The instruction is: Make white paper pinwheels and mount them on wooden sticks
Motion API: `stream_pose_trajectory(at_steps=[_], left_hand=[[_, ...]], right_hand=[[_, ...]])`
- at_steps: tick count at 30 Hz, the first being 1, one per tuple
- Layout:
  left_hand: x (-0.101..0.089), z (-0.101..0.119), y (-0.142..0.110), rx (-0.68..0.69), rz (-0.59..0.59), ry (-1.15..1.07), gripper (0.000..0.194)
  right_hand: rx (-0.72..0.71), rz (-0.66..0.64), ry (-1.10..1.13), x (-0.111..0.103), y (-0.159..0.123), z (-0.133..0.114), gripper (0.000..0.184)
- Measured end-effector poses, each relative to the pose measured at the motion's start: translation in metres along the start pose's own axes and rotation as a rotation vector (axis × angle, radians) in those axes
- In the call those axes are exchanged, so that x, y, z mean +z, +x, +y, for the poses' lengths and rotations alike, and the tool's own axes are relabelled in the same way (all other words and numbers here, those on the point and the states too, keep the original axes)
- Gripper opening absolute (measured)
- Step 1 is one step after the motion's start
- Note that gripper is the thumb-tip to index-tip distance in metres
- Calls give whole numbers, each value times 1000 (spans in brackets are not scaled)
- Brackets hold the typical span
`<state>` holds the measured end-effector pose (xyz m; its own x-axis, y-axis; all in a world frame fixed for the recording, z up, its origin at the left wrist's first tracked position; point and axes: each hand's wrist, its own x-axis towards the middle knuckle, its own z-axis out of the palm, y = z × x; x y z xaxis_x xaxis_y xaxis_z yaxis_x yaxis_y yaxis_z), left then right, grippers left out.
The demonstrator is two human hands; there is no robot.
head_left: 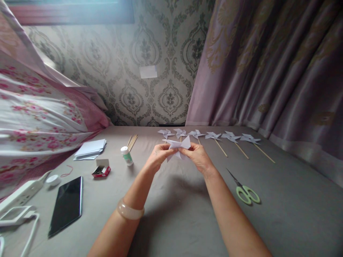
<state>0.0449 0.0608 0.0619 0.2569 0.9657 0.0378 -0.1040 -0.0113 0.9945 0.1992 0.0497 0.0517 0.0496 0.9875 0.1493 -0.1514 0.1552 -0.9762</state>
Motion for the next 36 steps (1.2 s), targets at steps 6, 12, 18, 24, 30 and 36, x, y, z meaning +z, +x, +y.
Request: stream_pose_trajectory(at_steps=[6, 12, 18, 24, 30, 36], left_hand=[[0, -5, 2, -4, 4, 8, 37], [-2, -8, 3, -3, 4, 5, 36], [-4, -11, 5, -4, -6, -1, 32], [-5, -12, 6, -10, 1, -1, 32], [-3, -9, 4, -28, 11, -22, 31], [-1, -9, 3, -13, 26, -18, 30]], right_hand=[[25, -9, 18, -1, 0, 3, 37], [26, -8, -7, -3, 1, 6, 39], [37, -20, -13, -4, 1, 8, 40], [47, -18, 3, -2, 0, 6, 38], [32, -23, 5, -1, -1, 5, 37], [35, -22, 47, 3, -1, 5, 37]])
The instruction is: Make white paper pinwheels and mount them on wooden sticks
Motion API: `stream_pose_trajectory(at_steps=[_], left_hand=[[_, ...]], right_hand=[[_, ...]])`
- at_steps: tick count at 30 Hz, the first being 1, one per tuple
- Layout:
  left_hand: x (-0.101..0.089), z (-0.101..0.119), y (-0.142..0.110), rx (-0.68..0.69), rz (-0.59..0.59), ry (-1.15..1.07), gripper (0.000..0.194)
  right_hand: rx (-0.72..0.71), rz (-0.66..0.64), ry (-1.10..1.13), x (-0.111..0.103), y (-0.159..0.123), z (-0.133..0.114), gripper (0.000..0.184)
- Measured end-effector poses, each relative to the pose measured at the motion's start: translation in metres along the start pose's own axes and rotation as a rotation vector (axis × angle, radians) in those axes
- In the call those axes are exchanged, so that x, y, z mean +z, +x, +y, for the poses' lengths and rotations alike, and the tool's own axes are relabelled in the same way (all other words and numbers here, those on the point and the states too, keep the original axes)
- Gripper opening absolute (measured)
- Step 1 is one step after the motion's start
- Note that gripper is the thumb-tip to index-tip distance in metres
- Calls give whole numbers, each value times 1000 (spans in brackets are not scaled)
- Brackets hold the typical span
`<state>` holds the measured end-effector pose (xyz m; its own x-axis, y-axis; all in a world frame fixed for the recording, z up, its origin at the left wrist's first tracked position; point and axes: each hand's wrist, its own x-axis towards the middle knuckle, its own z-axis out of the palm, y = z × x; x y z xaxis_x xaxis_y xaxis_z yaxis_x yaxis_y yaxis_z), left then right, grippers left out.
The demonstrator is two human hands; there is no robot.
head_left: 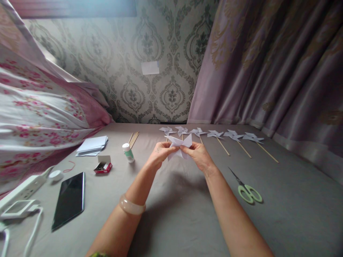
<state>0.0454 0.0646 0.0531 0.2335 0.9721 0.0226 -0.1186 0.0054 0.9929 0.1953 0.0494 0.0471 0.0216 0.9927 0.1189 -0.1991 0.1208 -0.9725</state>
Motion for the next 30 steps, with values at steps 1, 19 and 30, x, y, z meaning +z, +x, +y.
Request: stream_pose_trajectory(at_steps=[1, 19, 30], left_hand=[[1, 0, 0, 1, 17, -3, 30], [10, 4, -3, 4, 114, -39, 23], [8, 3, -2, -71, 172, -40, 28]], right_hand=[[11, -5, 28, 0, 0, -1, 38], [81, 38, 80, 6, -3, -7, 33], [180, 70, 79, 6, -2, -8, 31]])
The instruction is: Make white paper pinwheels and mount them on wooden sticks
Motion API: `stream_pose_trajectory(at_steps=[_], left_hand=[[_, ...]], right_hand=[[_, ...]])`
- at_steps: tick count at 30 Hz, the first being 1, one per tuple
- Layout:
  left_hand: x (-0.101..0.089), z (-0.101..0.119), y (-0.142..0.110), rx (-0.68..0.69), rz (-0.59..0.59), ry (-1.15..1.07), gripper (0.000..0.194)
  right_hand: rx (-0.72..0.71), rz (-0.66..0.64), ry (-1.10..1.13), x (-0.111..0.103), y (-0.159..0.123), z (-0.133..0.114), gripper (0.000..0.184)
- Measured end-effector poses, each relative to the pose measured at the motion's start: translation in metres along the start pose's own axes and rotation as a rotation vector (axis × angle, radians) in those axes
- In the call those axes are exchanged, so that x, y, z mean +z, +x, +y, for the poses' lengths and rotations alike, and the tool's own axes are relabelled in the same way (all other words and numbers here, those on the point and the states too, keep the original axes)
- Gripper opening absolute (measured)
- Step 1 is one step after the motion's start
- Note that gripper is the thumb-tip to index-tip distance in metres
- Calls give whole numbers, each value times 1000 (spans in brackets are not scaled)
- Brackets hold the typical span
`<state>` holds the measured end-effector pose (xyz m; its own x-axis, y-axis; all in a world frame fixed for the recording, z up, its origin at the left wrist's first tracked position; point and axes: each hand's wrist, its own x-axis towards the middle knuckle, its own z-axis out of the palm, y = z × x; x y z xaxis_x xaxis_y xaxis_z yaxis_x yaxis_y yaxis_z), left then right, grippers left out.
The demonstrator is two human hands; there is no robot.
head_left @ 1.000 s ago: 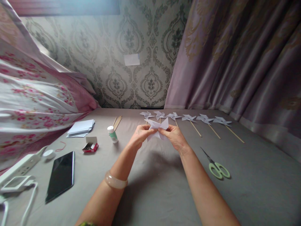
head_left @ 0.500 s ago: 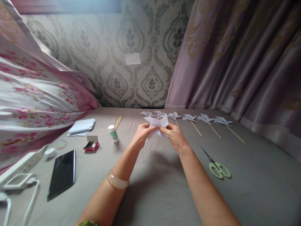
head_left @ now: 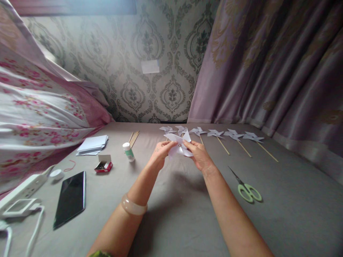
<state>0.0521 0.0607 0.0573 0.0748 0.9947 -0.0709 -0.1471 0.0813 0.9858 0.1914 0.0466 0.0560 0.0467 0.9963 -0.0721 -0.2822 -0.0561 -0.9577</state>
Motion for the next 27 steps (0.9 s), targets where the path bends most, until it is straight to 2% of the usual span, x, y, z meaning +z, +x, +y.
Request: stream_pose_trajectory(at_steps=[5, 10, 16, 20, 23, 27], left_hand=[[-1, -3, 4, -37, 74, -66, 26], [3, -1, 3, -93, 163, -276, 27], [11, 8, -2, -232, 140, -529, 23], [16, 11, -5, -284, 118, -608, 18], [19, 9, -7, -274, 115, -647, 21], [25, 3, -9, -244, 130, -624, 27]], right_hand=[[40, 5, -1, -5, 1, -1, 41], [19, -6, -3, -3, 1, -1, 42], [-33, -2, 77, 2, 0, 3, 52], [-67, -65, 134, 4, 1, 8, 49], [-147, -142, 114, 7, 0, 9, 43], [-208, -124, 60, 12, -2, 9, 35]])
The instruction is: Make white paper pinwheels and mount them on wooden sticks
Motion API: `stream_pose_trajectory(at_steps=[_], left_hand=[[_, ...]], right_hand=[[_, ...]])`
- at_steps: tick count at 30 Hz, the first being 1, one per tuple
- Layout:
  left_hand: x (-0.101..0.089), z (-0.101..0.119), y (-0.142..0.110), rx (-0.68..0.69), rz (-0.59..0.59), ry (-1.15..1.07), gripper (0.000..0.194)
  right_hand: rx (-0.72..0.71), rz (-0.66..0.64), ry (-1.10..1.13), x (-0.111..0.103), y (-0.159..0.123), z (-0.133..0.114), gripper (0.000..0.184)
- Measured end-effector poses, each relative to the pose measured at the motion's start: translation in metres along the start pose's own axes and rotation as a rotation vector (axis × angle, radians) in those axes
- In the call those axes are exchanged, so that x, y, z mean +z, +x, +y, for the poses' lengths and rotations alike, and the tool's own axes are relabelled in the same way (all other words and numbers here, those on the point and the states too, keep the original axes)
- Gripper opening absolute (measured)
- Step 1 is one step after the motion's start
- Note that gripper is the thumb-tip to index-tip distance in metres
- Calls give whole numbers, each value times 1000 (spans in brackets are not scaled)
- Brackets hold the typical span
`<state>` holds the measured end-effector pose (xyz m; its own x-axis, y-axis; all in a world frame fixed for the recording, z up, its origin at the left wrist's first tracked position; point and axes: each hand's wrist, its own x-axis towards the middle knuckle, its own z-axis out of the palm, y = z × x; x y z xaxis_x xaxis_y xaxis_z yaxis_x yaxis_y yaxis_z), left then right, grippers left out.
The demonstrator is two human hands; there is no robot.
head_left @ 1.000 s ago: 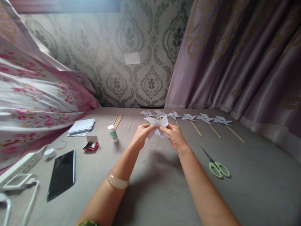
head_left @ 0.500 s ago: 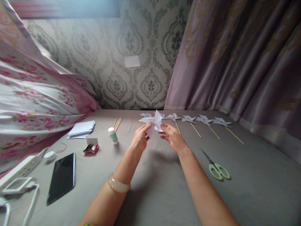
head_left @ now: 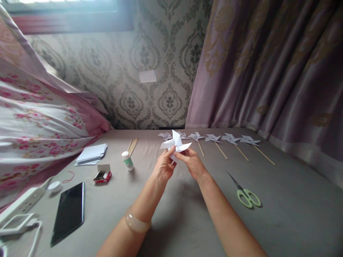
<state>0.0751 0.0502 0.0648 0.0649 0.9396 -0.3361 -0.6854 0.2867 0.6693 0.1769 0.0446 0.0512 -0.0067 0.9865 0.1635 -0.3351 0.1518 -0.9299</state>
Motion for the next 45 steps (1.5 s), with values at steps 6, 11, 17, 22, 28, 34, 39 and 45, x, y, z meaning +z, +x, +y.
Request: stream_pose_trajectory(at_steps=[6, 11, 17, 22, 28, 34, 39, 45], left_hand=[[2, -5, -4, -1, -24, 18, 26], [3, -5, -8, 19, -82, 45, 21], [0, -10, -9, 51, -85, 111, 26], [-5, -8, -1, 98, -33, 199, 42], [-11, -2, 3, 148, 41, 278, 48], [-16, 4, -12, 234, -57, 503, 42], [-32, 60, -27, 536, -134, 594, 31], [-62, 109, -39, 728, 25, 691, 28]], right_hand=[[9, 130, 76, -3, 3, 2, 32], [26, 173, 99, -7, 6, 1, 28], [31, 235, 119, -13, 8, -1, 28], [121, 311, 93, -23, 10, -4, 34], [191, 271, 95, -24, 5, -8, 35], [233, 290, 162, -34, 2, -14, 28], [240, 332, 139, -60, 0, -11, 29], [346, 316, 113, -80, -28, 8, 26]])
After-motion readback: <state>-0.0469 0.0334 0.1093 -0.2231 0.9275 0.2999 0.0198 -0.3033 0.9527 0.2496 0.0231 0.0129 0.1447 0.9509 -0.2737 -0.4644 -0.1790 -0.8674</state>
